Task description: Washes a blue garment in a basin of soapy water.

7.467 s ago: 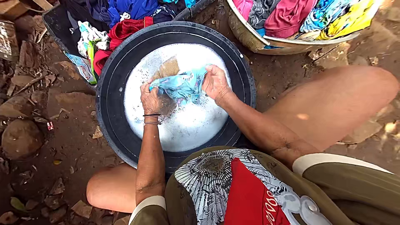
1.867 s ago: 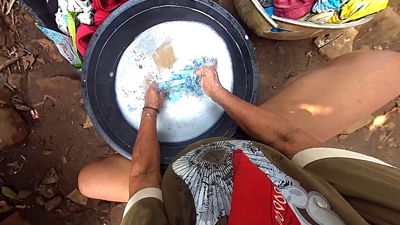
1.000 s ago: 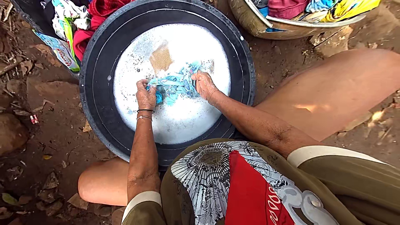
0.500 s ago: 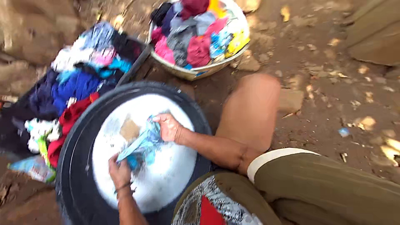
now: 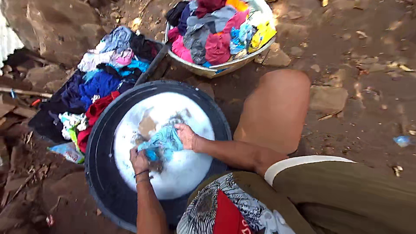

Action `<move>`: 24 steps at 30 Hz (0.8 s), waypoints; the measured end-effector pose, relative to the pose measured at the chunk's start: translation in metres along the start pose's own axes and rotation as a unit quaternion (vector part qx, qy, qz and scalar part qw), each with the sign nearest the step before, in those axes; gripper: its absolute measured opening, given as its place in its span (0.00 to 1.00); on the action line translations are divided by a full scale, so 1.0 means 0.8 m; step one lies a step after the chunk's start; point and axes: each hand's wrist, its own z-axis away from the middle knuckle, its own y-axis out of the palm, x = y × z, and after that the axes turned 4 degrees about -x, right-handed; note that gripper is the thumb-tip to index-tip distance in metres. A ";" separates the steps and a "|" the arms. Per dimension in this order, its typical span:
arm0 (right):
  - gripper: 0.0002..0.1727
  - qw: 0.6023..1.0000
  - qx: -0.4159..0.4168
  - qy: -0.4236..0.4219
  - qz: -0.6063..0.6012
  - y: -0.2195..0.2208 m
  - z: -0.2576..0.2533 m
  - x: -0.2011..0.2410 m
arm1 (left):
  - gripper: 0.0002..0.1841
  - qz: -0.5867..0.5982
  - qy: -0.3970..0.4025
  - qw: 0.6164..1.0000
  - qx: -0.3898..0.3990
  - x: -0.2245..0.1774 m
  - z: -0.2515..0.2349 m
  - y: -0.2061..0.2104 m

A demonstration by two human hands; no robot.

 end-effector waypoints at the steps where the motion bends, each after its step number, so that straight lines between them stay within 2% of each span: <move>1: 0.26 1.000 -0.006 0.012 0.010 0.008 0.006 -0.001 | 0.21 0.003 0.003 1.000 0.006 -0.004 0.001 0.001; 3: 0.16 1.000 0.013 -0.010 0.020 0.019 0.016 0.003 | 0.19 -0.010 0.008 1.000 -0.001 -0.004 0.001 0.000; 6: 0.12 0.999 0.020 -0.042 0.025 0.017 0.019 0.005 | 0.15 -0.053 0.021 0.998 -0.009 0.003 -0.006 -0.001; 9: 0.17 1.000 0.011 -0.016 0.001 0.026 0.017 0.015 | 0.18 -0.089 0.039 0.995 0.019 0.014 -0.007 0.002; 12: 0.19 0.999 0.040 -0.010 -0.009 0.035 0.020 0.020 | 0.27 -0.192 0.016 0.974 0.118 0.031 -0.008 0.008; 15: 0.19 0.997 0.064 -0.028 0.024 0.035 0.014 0.022 | 0.19 -0.268 -0.005 0.953 0.140 0.033 -0.005 0.017; 17: 0.16 0.997 0.040 -0.031 0.058 0.022 0.003 0.019 | 0.17 -0.192 -0.013 0.977 0.090 0.025 0.000 0.013; 20: 0.14 0.999 0.032 -0.023 0.025 0.018 0.003 0.024 | 0.18 -0.060 -0.006 0.998 0.021 0.012 0.004 0.005; 22: 0.16 0.997 0.069 -0.043 0.016 0.027 0.011 0.028 | 0.23 -0.034 -0.003 0.999 0.022 0.023 0.006 0.004; 24: 0.17 0.996 0.062 -0.058 0.025 0.022 0.004 0.025 | 0.24 -0.042 -0.001 0.998 0.043 0.031 0.005 0.007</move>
